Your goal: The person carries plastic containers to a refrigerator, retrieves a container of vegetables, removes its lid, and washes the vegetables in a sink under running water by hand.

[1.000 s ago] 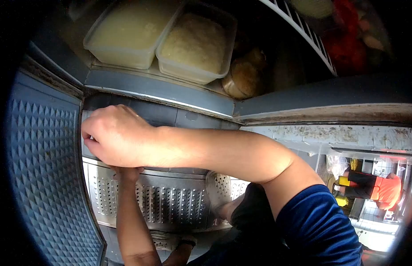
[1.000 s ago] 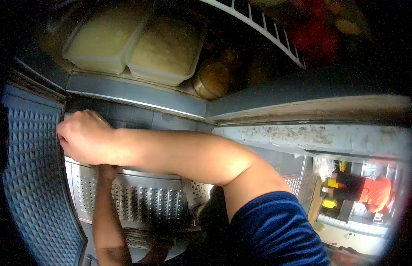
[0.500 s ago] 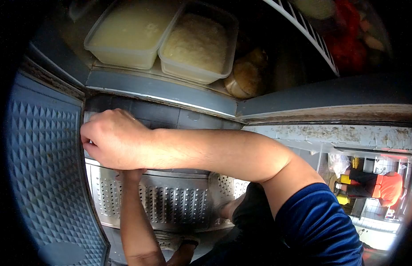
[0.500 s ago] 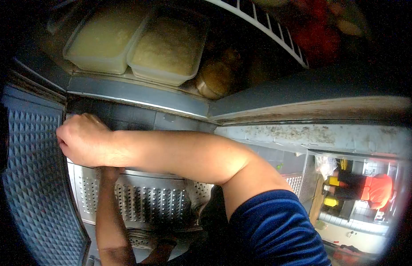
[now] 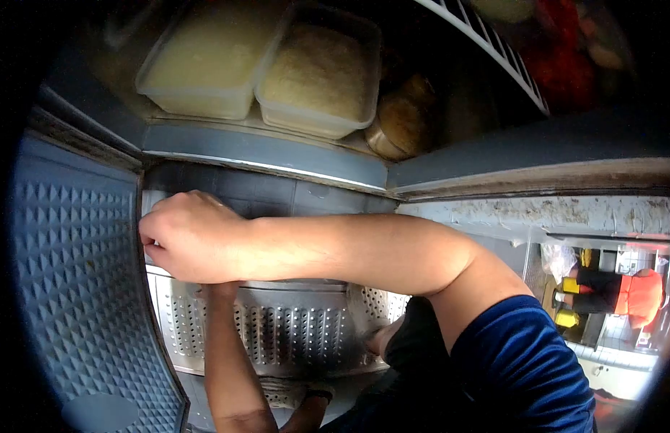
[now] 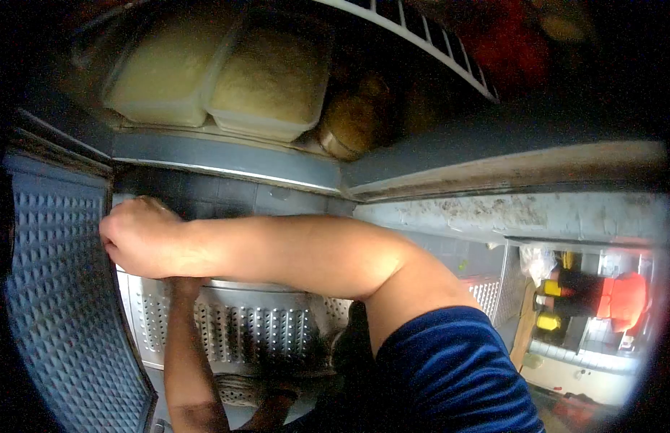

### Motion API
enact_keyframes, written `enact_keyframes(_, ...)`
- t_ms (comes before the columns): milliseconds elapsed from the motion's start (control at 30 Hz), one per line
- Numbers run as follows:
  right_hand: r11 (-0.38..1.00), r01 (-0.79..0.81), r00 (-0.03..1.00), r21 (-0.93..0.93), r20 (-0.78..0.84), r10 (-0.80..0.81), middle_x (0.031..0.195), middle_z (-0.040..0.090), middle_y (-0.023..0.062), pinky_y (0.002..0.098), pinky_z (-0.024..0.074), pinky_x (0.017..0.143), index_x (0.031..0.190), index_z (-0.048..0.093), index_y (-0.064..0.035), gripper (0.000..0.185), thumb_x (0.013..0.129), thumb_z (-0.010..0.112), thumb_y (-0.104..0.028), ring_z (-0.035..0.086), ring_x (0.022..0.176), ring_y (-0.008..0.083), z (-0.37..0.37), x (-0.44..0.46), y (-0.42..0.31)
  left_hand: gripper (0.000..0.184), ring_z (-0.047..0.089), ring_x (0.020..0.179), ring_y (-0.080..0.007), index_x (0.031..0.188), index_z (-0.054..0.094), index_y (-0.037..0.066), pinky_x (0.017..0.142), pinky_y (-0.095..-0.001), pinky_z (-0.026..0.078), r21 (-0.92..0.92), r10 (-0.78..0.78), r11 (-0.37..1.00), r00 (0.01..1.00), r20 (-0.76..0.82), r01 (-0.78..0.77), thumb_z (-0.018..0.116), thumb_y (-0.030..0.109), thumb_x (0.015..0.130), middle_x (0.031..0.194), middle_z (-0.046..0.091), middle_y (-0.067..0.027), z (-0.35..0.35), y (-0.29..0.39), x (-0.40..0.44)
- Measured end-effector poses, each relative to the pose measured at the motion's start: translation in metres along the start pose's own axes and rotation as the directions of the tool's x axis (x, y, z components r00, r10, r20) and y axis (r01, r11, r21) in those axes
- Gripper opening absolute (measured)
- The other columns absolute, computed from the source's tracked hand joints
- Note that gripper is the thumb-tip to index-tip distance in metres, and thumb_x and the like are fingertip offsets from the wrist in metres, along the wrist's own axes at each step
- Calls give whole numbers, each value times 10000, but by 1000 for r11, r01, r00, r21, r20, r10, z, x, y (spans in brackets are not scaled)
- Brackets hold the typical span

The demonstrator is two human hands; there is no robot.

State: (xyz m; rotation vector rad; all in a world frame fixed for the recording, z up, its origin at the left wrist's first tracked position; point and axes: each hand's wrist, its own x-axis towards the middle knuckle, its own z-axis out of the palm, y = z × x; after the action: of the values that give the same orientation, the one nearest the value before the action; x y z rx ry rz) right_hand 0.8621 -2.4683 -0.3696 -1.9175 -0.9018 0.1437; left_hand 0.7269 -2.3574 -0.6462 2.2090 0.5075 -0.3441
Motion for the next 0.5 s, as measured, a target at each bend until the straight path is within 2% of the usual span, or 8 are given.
enact_keyframes(67,999,39,998,7,-51,-39,804,681,182,460,559,726,795,682,-9,122,816,629,-117,685,774,360,-2,6,3,1143,61,1367,-383,1504,119,97,971,-671,346,401,-136,908,991,9,121,863,383,685,1507,34,-166,-13,20,-11)
enact_keyframes(133,997,75,990,32,-120,-71,800,686,165,426,561,715,828,687,-13,119,831,624,-114,693,767,325,-14,15,7,1350,-33,1523,-435,1597,22,98,1066,-746,324,579,-288,783,957,12,228,932,333,629,1662,-71,-197,-23,34,-18)
enact_keyframes(200,994,-48,987,98,-146,62,809,699,117,358,546,679,852,683,-11,140,876,608,-126,689,756,245,-44,27,11,1369,-18,1516,-459,1597,-33,119,1074,-739,320,565,-346,776,938,9,281,928,327,644,1662,-93,-187,-28,42,-18)
enact_keyframes(233,963,-179,963,203,-163,213,825,700,101,334,535,667,888,681,-9,152,899,590,-130,681,756,218,-63,37,6,1374,-11,1515,-463,1597,-52,126,1078,-734,321,557,-384,768,923,5,317,924,329,652,1662,-97,-185,-33,50,-20)
enact_keyframes(267,905,-301,917,302,-169,361,841,701,85,309,524,655,925,679,-8,166,922,571,-134,673,756,191,-81,49,5,1399,-23,1510,-477,1592,-62,103,1109,-720,266,515,-383,795,924,15,321,933,321,634,1652,-108,-213,-31,46,-20)
enact_keyframes(333,843,-289,820,453,-338,463,868,702,98,284,515,657,1019,668,-1,188,961,546,-132,677,791,186,-114,72,33,1450,-48,1499,-504,1583,-83,57,1172,-692,155,445,-366,839,930,37,313,952,306,599,1633,-129,-268,-29,38,-16)
enact_keyframes(400,824,-183,758,537,-457,466,920,697,126,293,536,715,1137,632,-12,219,985,526,-129,677,859,208,-156,92,89,1460,-45,1505,-489,1589,-79,84,1136,-732,185,469,-426,812,902,71,347,957,307,585,1644,-129,-235,-40,53,-17)
enact_keyframes(500,693,-8,388,721,-636,667,1060,675,160,323,547,788,1186,608,-29,238,999,491,-119,662,944,239,-205,131,128,1466,-46,1512,-472,1595,-76,119,1097,-773,204,472,-432,807,900,61,355,961,304,576,1656,-134,-194,-38,50,-16)
